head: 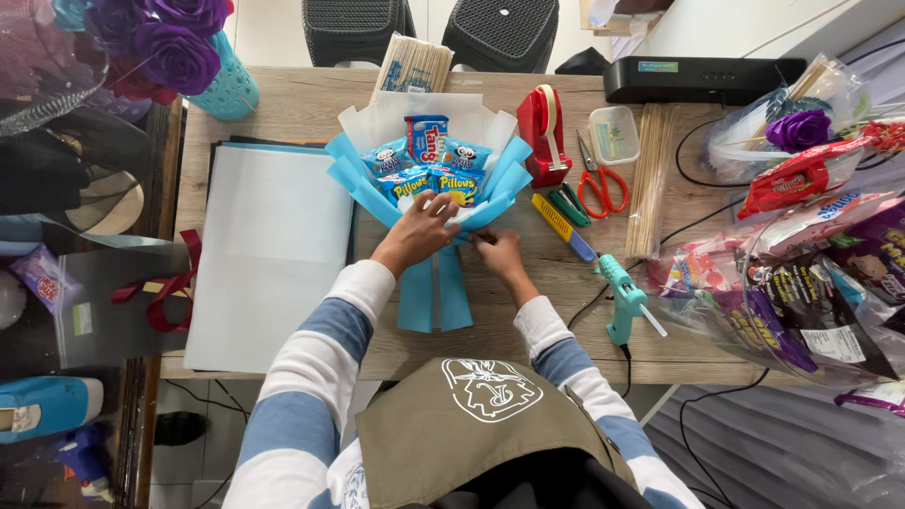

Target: The person wraps a snack bouquet made of packaged snacks in blue tissue paper. They fold and pleat the paper around the snacks, secure it with a rubber band, and then tie a light blue ribbon around the base to finish the presentation.

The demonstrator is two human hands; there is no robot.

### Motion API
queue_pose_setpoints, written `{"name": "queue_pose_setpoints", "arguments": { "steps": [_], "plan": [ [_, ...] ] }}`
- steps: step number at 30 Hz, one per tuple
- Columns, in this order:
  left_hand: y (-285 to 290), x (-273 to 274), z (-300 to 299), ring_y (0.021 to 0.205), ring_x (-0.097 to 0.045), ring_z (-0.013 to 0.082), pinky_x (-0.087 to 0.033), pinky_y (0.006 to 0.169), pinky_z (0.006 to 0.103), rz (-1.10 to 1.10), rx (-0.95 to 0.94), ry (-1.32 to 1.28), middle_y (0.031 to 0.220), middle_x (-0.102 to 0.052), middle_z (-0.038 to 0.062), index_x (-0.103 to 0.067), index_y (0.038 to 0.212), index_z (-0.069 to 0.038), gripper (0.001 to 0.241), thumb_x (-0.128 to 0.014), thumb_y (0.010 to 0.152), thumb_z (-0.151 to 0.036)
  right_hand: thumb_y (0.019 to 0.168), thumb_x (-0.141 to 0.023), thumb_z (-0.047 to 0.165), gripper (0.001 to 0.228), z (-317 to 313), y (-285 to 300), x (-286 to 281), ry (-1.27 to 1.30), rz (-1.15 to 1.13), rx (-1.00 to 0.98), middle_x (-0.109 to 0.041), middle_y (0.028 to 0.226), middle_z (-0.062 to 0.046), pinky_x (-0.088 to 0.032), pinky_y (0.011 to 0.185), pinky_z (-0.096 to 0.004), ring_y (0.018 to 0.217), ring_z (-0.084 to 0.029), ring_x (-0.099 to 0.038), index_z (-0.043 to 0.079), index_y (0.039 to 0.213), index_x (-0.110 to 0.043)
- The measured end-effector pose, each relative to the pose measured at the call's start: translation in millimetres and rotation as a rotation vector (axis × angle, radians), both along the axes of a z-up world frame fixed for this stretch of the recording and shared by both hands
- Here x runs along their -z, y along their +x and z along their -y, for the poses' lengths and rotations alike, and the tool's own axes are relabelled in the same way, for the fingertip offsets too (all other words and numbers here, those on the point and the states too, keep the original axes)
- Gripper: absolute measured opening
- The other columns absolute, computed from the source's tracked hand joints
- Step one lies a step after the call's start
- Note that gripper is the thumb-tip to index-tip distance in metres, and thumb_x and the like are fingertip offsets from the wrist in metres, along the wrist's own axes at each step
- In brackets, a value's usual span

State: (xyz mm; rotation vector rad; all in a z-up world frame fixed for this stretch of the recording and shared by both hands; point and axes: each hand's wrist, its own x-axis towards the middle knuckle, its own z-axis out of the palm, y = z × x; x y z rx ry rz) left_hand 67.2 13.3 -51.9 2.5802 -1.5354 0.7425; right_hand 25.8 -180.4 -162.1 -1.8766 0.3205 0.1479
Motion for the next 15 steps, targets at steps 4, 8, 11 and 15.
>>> {"name": "queue_pose_setpoints", "arguments": {
  "steps": [4,8,11,15],
  "plan": [
    [-3,9,1,0.110,-0.047,0.0304,-0.035,0.094,0.0467,0.027,-0.041,-0.012,0.095,-0.051,0.005,-0.061,0.078,-0.017,0.041,-0.090,0.051,-0.028,0.077,-0.071,0.017,0.023,-1,-2,-27,0.007,-0.049,0.035,-0.071,0.083,-0.020,-0.056,0.067,-0.048,0.083,-0.035,-0.070,0.008,0.098,-0.077],
    [-26,-10,6,0.113,-0.045,0.0271,-0.030,0.097,0.0472,0.091,-0.221,-0.061,0.106,-0.050,0.006,-0.060,0.095,-0.020,0.023,-0.073,0.075,-0.018,0.086,-0.065,0.015,0.023,-5,-8,-36,0.208,-0.022,0.196,-0.068,0.082,-0.024,-0.058,0.063,-0.047,0.076,-0.032,-0.069,-0.003,0.099,-0.071],
    [-47,16,2,0.108,-0.048,0.0286,-0.033,0.094,0.0471,0.083,-0.173,-0.087,0.107,-0.052,0.008,-0.061,0.105,-0.017,0.021,-0.057,0.085,-0.014,0.083,-0.062,0.016,0.023,5,-38,-2,0.106,-0.010,0.249,-0.066,0.084,-0.022,-0.053,0.073,-0.046,0.085,-0.032,-0.067,-0.001,0.096,-0.069],
    [-56,11,6,0.115,-0.050,0.0275,-0.035,0.099,0.0447,0.050,0.104,-0.103,0.110,-0.058,0.009,-0.064,0.106,-0.012,0.033,-0.057,0.074,-0.013,0.087,-0.064,0.017,0.022,-17,-89,-32,-0.027,0.115,0.079,-0.069,0.091,-0.020,-0.056,0.075,-0.043,0.089,-0.036,-0.068,0.008,0.107,-0.068]
  ]
}}
